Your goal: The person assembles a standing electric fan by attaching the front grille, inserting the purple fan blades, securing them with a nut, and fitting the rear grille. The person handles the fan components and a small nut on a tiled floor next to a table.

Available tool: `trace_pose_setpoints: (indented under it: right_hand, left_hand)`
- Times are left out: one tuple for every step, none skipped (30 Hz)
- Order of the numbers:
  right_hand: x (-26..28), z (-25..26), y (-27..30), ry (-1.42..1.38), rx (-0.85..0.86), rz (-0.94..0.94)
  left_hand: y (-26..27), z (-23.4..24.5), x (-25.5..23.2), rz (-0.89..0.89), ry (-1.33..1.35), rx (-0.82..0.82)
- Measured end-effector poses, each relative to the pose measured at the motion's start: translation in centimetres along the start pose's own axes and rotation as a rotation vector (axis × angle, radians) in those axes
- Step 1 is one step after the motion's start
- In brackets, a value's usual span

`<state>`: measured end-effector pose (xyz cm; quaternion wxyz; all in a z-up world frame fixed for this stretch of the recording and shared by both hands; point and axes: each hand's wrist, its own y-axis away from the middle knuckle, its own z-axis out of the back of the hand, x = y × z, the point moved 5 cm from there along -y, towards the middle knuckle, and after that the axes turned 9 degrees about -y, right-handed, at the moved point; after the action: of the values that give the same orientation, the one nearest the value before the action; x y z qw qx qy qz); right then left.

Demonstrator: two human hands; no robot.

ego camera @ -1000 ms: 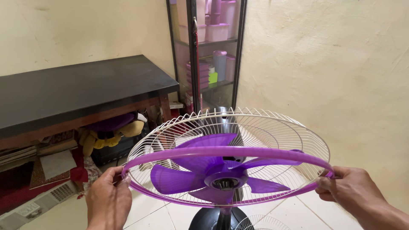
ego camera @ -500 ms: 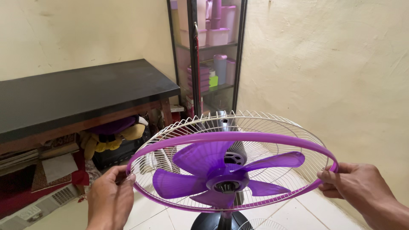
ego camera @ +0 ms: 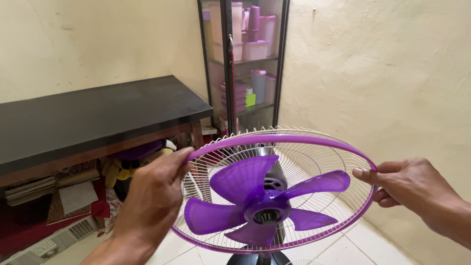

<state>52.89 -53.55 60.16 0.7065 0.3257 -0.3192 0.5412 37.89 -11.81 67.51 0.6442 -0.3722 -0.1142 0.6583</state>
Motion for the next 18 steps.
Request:
trace_pose_setpoints:
  right_hand:
    - [0.6, -0.1, 0.3, 0.021, -0.005, 0.002]
    - [1.1, -0.2, 0.7, 0.042, -0.011, 0.002]
    - [1.6, -0.2, 1.1, 0.063, -0.017, 0.001]
    - [2.0, -0.3, 1.4, 0.077, -0.013, -0.020]
    - [2.4, -0.4, 1.6, 0.091, -0.008, -0.040]
    - [2.9, -0.4, 1.8, 0.103, -0.005, -0.061]
    - [3.5, -0.4, 2.0, 0.105, -0.005, -0.060]
    - [3.9, -0.4, 2.2, 0.109, -0.003, -0.059]
    - [4.3, -0.5, 2.3, 0.113, 0.000, -0.059]
    - [4.7, -0.5, 2.4, 0.137, 0.003, -0.044]
    - [5.1, -0.6, 2.4, 0.161, 0.006, -0.029]
    - [5.4, -0.6, 2.5, 0.186, 0.009, -0.013]
    - [5.8, -0.6, 2.4, 0.227, 0.001, 0.016]
    - [6.2, -0.8, 2.3, 0.269, -0.007, 0.046]
    - [6.6, -0.9, 2.3, 0.311, -0.015, 0.076]
    - [7.0, -1.0, 2.2, 0.353, -0.013, 0.102]
    - [7.3, -1.1, 2.1, 0.395, -0.011, 0.128]
    - [7.7, -1.2, 2.1, 0.438, -0.008, 0.153]
  left_hand:
    - [-0.2, 0.1, -0.5, -0.008, 0.008, -0.006]
    - [-0.5, 0.3, -1.4, -0.102, 0.019, -0.048]
    - [-0.9, 0.3, -2.4, -0.197, 0.030, -0.090]
    - [-1.1, 0.4, -3.2, -0.291, 0.041, -0.131]
    - [-1.3, 0.3, -3.7, -0.296, 0.075, -0.122]
    - [-1.6, 0.1, -4.2, -0.304, 0.111, -0.112]
    - [-2.0, -0.2, -4.8, -0.312, 0.147, -0.102]
    - [-2.2, -0.3, -5.4, -0.328, 0.155, -0.113]
    - [-2.4, -0.4, -6.0, -0.345, 0.163, -0.124]
    - [-2.6, -0.5, -6.5, -0.363, 0.172, -0.136]
    - [-2.8, -0.6, -6.9, -0.364, 0.180, -0.126]
    - [-3.0, -0.6, -7.3, -0.364, 0.187, -0.118]
    - [-3.1, -0.7, -7.7, -0.365, 0.194, -0.110]
    - [-3.2, -0.6, -8.1, -0.368, 0.193, -0.118]
    - [-3.2, -0.5, -8.6, -0.371, 0.192, -0.126]
    - [-3.3, -0.4, -9.1, -0.373, 0.190, -0.135]
    - [-3.4, -0.4, -9.6, -0.353, 0.186, -0.128]
    - [-3.5, -0.5, -10.1, -0.332, 0.183, -0.121]
